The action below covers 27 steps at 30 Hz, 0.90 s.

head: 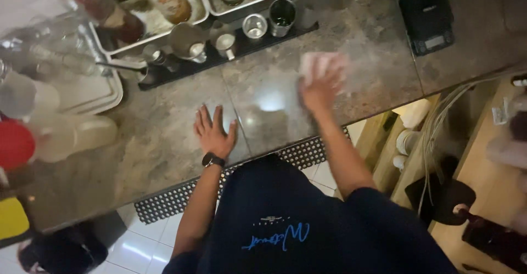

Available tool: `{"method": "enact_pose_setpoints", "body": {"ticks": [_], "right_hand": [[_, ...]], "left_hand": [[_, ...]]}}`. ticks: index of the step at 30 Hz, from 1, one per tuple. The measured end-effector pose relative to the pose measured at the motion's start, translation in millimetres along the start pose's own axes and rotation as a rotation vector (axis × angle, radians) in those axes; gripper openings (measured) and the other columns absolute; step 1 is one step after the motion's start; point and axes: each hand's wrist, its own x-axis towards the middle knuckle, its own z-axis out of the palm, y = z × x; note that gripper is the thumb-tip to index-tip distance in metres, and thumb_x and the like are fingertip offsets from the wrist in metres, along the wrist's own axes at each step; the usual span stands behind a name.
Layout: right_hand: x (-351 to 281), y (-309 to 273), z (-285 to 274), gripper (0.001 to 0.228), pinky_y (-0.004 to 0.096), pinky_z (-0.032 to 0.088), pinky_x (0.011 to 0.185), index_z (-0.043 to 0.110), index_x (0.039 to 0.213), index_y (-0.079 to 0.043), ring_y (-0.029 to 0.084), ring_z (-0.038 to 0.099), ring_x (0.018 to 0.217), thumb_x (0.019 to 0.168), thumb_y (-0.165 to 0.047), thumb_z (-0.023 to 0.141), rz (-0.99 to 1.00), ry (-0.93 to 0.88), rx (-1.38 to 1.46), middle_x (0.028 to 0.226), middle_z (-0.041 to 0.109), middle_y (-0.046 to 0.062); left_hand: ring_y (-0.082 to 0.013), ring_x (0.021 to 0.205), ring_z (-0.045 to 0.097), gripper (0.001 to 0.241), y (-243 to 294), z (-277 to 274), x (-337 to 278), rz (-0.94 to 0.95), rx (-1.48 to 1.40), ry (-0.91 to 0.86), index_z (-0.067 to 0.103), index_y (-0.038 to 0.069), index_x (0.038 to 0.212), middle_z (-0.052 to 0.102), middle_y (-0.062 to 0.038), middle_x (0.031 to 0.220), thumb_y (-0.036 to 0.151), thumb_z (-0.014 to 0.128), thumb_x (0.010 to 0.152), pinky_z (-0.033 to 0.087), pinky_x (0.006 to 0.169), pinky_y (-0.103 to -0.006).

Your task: The recorder cleans a coffee shop counter with a cloth and organizes syrup bottles in a rack.

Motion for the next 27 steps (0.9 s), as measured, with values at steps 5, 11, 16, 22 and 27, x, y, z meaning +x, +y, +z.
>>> {"method": "enact_pose_setpoints", "body": {"ticks": [5,11,16,22,27], "right_hand": [[-57.4,-80.3,99.9,0.048,0.074,0.019,0.114,0.054,0.15,-0.027,0.054,0.027,0.15,0.104,-0.042,0.053,-0.621,-0.025,0.293,0.152,0.046,0.025],[-63.9,-84.0,48.0,0.05,0.063,0.031,0.116,0.052,0.153,-0.014,0.046,0.041,0.143,0.105,-0.028,0.06,-0.5,0.018,0.309,0.153,0.047,0.024],[-57.4,-24.7,52.5,0.067,0.071,0.021,0.12,0.022,0.168,-0.027,0.045,0.018,0.156,0.11,-0.052,0.048,-0.17,0.007,0.042,0.169,0.015,0.024],[-63.5,-14.4,62.1,0.059,0.074,0.019,0.119,0.034,0.165,-0.026,0.04,0.016,0.157,0.11,-0.043,0.049,-0.151,0.074,-0.002,0.169,0.019,0.019],[-57.1,-15.7,62.1,0.06,0.072,0.015,0.119,0.037,0.165,-0.026,0.039,0.017,0.156,0.111,-0.049,0.051,-0.175,0.126,0.039,0.168,0.022,0.018]], "left_hand": [[-0.0411,0.152,0.029,0.067,-29.4,14.6,-11.4,0.069,-0.261,0.129,0.046,0.019,0.151,0.027,-0.02,0.165,0.057,0.062,0.099,0.022,0.119,-0.0582],[-0.0406,0.151,0.029,0.065,-46.1,-3.9,-11.7,0.077,-0.108,0.212,0.053,0.022,0.146,0.034,-0.014,0.163,0.043,0.076,0.089,0.024,0.118,-0.0595],[-0.043,0.143,0.044,0.066,-69.1,0.7,25.8,0.21,0.082,0.234,0.055,0.022,0.147,0.041,-0.018,0.16,0.053,0.067,0.091,0.036,0.11,-0.0599],[-0.0397,0.147,0.041,0.083,-81.3,38.2,36.8,0.435,0.062,0.139,0.043,0.021,0.16,0.042,-0.013,0.162,0.062,0.067,0.091,0.031,0.118,-0.0545],[-0.0466,0.149,0.035,0.077,-115.5,9.9,1.8,0.274,0.08,0.054,0.037,0.027,0.163,0.032,-0.022,0.163,0.069,0.051,0.1,0.026,0.116,-0.0653]]}}
